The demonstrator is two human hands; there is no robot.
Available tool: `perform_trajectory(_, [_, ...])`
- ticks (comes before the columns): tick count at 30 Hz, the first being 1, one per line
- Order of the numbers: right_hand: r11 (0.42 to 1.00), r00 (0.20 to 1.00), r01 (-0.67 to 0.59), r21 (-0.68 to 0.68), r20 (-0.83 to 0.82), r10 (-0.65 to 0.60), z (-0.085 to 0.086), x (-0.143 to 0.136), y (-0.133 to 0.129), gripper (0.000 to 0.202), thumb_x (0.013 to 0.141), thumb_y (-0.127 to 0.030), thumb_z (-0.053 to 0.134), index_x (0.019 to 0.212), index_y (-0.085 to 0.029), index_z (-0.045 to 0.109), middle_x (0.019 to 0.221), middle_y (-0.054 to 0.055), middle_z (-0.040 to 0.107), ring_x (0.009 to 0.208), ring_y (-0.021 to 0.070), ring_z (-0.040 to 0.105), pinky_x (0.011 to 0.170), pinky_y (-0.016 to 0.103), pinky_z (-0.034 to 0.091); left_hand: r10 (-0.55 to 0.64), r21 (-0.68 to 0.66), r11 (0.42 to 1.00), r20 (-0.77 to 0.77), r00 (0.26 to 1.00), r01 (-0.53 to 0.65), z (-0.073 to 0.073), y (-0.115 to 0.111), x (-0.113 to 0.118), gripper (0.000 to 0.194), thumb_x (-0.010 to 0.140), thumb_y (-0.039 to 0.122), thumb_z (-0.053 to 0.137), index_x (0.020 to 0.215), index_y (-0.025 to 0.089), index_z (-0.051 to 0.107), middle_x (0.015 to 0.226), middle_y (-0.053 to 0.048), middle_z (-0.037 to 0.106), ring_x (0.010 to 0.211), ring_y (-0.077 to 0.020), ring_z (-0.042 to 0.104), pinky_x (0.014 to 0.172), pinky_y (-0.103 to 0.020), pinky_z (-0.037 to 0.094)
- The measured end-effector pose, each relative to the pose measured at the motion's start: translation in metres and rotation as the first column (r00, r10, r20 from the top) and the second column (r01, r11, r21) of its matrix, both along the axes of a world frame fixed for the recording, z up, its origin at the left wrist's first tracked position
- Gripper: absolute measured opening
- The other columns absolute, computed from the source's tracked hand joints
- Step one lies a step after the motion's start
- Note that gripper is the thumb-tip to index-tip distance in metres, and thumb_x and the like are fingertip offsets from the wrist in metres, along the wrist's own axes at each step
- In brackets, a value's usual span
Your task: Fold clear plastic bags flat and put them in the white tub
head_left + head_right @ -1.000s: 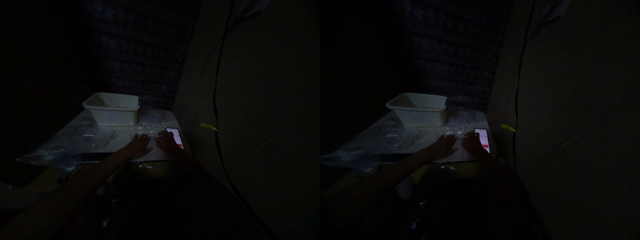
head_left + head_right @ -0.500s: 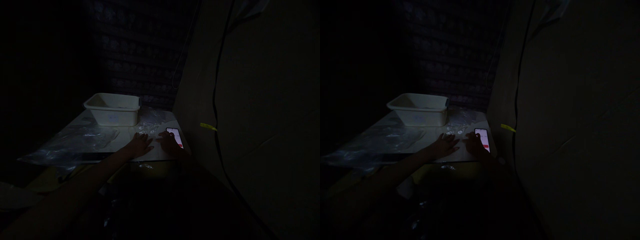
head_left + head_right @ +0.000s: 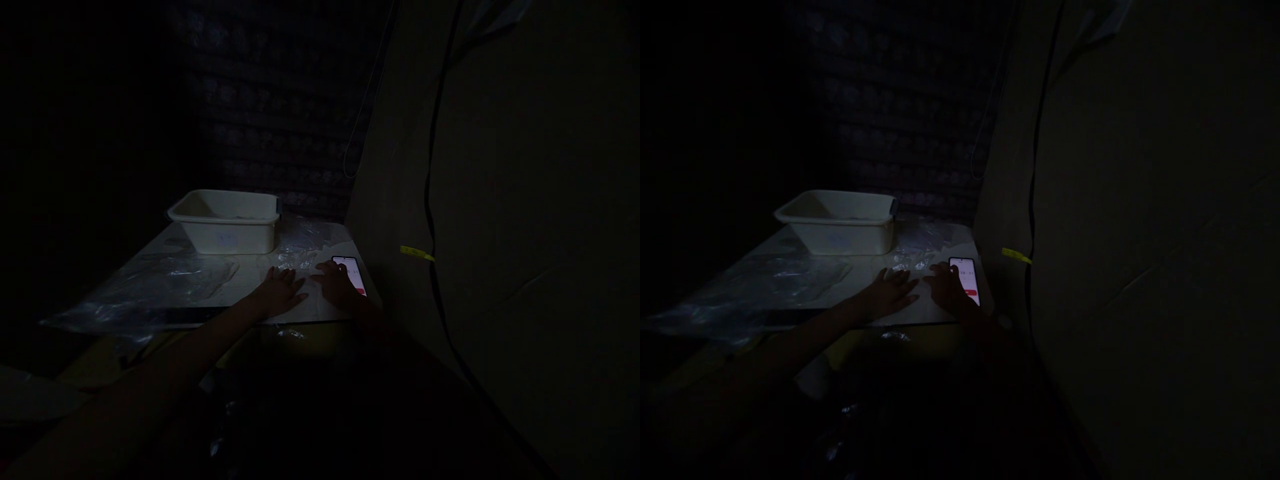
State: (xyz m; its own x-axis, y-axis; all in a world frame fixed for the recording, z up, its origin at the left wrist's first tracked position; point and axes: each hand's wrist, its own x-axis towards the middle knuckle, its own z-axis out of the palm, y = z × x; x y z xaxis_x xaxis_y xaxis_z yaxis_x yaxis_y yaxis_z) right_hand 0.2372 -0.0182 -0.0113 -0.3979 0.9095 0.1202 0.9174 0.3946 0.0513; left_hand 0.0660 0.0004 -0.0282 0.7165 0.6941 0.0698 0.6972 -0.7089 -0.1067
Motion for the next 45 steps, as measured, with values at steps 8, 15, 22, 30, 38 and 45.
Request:
perform_trajectory(8, [0.999,0.999,-0.05,0.005,-0.001,0.05,-0.007,0.006,-0.009,0.04,0.068,-0.012,0.036,0.101,-0.026,0.052,0.115,0.004,0.042,0.106,0.0208,0.03,0.081,0.038,0.021,-0.001,-0.039,0.999,0.031,1.0,0.002,0.003,-0.002,0.001,0.052,0.078,0.048,0.018,0.119,0.019,0.031,0.123,-0.017,0.033,0.112,-0.0296,0.027,0.085,-0.05,0.015])
perform_trajectory(15, [0.996,0.992,-0.093,-0.018,-0.085,0.091,-0.004,0.023,-0.024,0.044,0.067,-0.011,0.033,0.109,-0.018,0.046,0.115,0.006,0.044,0.108,0.017,0.033,0.088,0.039,0.015,0.01,-0.132,0.991,0.125,0.992,0.007,0.028,-0.004,-0.03,0.046,0.081,0.039,0.016,0.124,0.023,0.016,0.13,-0.008,0.02,0.118,-0.0229,0.015,0.088,-0.046,0.016])
perform_trajectory(22, [0.964,0.968,-0.247,-0.096,-0.079,0.24,-0.008,0.025,-0.042,0.055,0.067,-0.024,0.038,0.121,-0.014,0.028,0.125,0.008,0.032,0.115,0.0173,0.024,0.095,0.037,0.006,-0.165,-0.188,0.966,0.082,0.983,0.178,0.021,-0.035,-0.079,0.068,0.071,0.033,0.041,0.126,0.021,0.002,0.132,-0.008,0.013,0.119,-0.0233,0.012,0.091,-0.042,0.017])
perform_trajectory(30, [0.97,0.973,-0.218,-0.11,0.057,0.225,-0.02,0.012,-0.048,0.077,0.066,-0.047,0.043,0.125,-0.009,0.012,0.131,0.013,0.016,0.12,0.0245,0.008,0.092,0.046,0.008,-0.197,-0.076,0.976,0.079,0.977,0.203,0.004,-0.043,-0.063,0.043,0.076,0.016,0.032,0.119,0.021,0.03,0.126,-0.006,0.031,0.115,-0.0168,0.025,0.094,-0.04,0.014])
perform_trajectory(38, [0.955,0.954,-0.293,-0.05,-0.077,0.289,-0.016,0.006,-0.042,0.061,0.071,-0.04,0.043,0.121,-0.01,0.027,0.126,0.014,0.029,0.117,0.0215,0.02,0.094,0.043,0.013,-0.15,-0.164,0.963,0.329,0.932,0.212,0.015,-0.052,-0.072,0.035,0.08,0.021,0.026,0.111,0.015,0.042,0.115,-0.007,0.046,0.106,-0.0153,0.038,0.09,-0.034,0.028])
perform_trajectory(45, [0.964,0.895,-0.255,-0.079,-0.398,0.204,-0.014,-0.003,-0.036,0.027,0.077,-0.018,0.034,0.093,-0.016,0.056,0.098,0.006,0.057,0.093,0.0132,0.05,0.08,0.028,0.038,-0.012,-0.292,0.942,0.466,0.885,0.167,0.015,-0.058,-0.069,0.044,0.074,0.028,0.04,0.117,0.022,0.033,0.118,-0.005,0.042,0.103,-0.0165,0.04,0.085,-0.032,0.034])
